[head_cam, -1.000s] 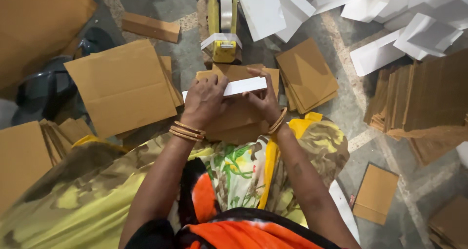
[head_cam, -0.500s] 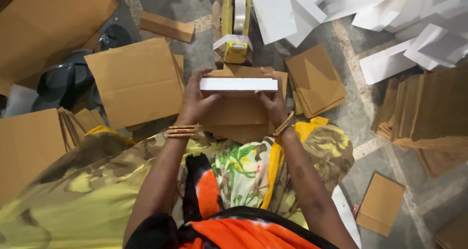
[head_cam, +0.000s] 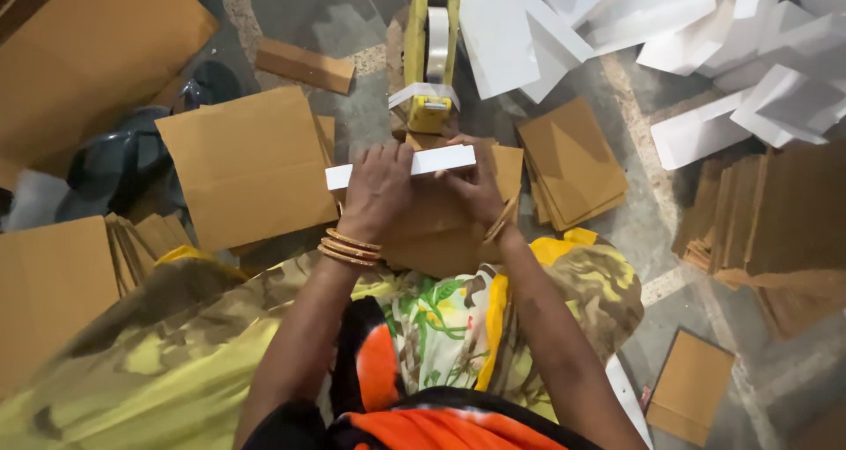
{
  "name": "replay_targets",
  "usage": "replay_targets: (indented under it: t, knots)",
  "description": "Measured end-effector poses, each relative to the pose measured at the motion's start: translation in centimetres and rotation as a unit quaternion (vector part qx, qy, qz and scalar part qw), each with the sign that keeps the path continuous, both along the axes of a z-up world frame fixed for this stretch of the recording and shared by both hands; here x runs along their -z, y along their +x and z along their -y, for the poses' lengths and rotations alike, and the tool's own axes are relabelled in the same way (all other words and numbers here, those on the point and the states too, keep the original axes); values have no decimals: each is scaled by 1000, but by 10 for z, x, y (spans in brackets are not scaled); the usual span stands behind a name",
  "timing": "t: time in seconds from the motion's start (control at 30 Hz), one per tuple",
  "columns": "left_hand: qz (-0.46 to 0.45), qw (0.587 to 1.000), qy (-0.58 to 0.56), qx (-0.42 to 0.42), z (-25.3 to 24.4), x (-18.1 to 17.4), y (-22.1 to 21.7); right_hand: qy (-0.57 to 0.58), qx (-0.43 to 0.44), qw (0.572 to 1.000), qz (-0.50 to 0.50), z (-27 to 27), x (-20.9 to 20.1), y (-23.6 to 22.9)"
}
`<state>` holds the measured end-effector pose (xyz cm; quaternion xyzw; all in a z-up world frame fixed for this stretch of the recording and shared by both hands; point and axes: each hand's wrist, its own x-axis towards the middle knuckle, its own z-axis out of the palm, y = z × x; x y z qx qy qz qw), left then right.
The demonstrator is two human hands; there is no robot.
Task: The person assembles small cardboard boxes by folding the flaps and securing them with clear tape. They repeatedly pick up flat brown cardboard pieces, fold them into box shapes, and use a tape dispenser to seal the edges.
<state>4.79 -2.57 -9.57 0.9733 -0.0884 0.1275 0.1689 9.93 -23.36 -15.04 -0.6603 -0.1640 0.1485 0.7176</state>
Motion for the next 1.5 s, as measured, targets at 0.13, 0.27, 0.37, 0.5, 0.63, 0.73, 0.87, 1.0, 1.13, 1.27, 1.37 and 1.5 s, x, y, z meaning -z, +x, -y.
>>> replay_targets:
  t: [0.13,0.27,0.37,0.5,0.63,0.73,0.87,1.0,1.13,1.27,1.37,1.5]
  knots:
    - [27,1000,11,0,-4,7,-1,-47,-14,999,-4,12,-28,26]
    - [4,1000,22,0,-1,5,-1,-128,64,988,-59,-13,-46,90]
    - [-12,1000,28,-2,-3,-1,0,-247,18,964,-102,-41,-61,122]
    - [-3,1000,14,6,-6,0,-3,-215,52,971,-89,-45,-76,91]
    - [8,1000,-11,-4,-9,1,0,-122,-3,992,-10,0,-80,-2]
    - [-6,1000,-10,0,-8,-3,7,-78,20,988,-133,4,-55,-40]
    - [-8,1000,2,12,-8,-4,8,-75,61,974,-204,5,-16,-32]
    - [49,998,15,24,-10,-1,9,-129,102,971,-175,8,3,-15]
    - [31,999,6,38,-14,4,9,-448,143,878,84,18,8,-8]
    - [23,999,10,38,-9,5,7,-418,22,906,61,35,3,6]
    - [41,999,12,29,-10,4,5,-299,-82,950,44,35,-6,41]
    - [22,999,14,28,-10,7,4,-146,17,987,-59,32,-27,65]
